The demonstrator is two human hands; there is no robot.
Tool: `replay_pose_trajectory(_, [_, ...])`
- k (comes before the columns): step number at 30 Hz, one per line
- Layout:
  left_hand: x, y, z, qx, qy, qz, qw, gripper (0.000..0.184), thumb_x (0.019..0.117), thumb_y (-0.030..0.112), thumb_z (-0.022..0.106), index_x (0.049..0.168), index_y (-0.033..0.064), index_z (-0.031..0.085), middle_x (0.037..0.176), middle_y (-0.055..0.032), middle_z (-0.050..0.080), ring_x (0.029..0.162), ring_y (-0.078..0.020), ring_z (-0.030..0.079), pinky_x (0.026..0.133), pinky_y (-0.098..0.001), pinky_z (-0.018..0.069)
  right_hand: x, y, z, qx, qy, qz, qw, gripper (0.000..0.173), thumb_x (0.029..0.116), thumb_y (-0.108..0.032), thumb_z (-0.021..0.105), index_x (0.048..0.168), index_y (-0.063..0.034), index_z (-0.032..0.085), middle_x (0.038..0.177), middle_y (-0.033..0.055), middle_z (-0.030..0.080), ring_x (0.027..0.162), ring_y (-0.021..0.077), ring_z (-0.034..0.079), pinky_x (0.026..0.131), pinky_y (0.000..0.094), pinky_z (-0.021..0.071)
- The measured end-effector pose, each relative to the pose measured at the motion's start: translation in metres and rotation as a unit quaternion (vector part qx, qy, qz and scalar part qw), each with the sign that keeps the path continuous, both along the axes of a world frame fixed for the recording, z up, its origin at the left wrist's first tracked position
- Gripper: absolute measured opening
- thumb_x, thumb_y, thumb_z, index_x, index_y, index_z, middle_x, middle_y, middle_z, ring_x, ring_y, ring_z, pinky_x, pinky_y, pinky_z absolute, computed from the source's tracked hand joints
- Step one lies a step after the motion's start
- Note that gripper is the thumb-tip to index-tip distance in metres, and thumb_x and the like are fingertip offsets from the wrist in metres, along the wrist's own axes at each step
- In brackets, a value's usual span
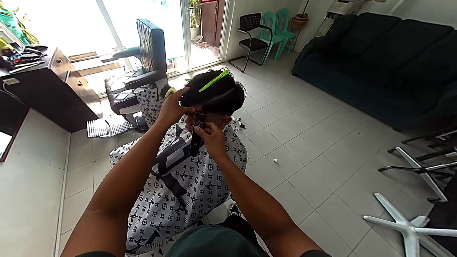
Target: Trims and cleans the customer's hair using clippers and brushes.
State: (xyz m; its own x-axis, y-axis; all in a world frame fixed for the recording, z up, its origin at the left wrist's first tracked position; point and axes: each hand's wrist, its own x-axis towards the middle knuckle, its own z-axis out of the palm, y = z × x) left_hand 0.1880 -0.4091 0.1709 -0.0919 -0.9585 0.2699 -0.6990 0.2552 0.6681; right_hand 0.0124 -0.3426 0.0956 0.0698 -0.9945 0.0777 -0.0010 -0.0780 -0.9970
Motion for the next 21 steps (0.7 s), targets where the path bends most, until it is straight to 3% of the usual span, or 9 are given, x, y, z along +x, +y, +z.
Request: replay_pose_trajectory(21, [-0.0003,-0.0008,-0.0012,0.010,0.015,-0.005,1.000,0.075,0.0818,0.015,0.087,0.149,0.0129,0.053,0.139,-0.0158,0.063,0.128,-0.0336,0.060,0.111,-0.0567,0.0425,-0.0004,0.0001,-0.0001,-0.008,-0.003,-0.008,1.000,0.034,0.0962,-0.025,0.074,0.116,-0.0004,0.063,0.085,0.0062,0.071,0.073,0.0094,0.065,0.070,0.0289,0.0541])
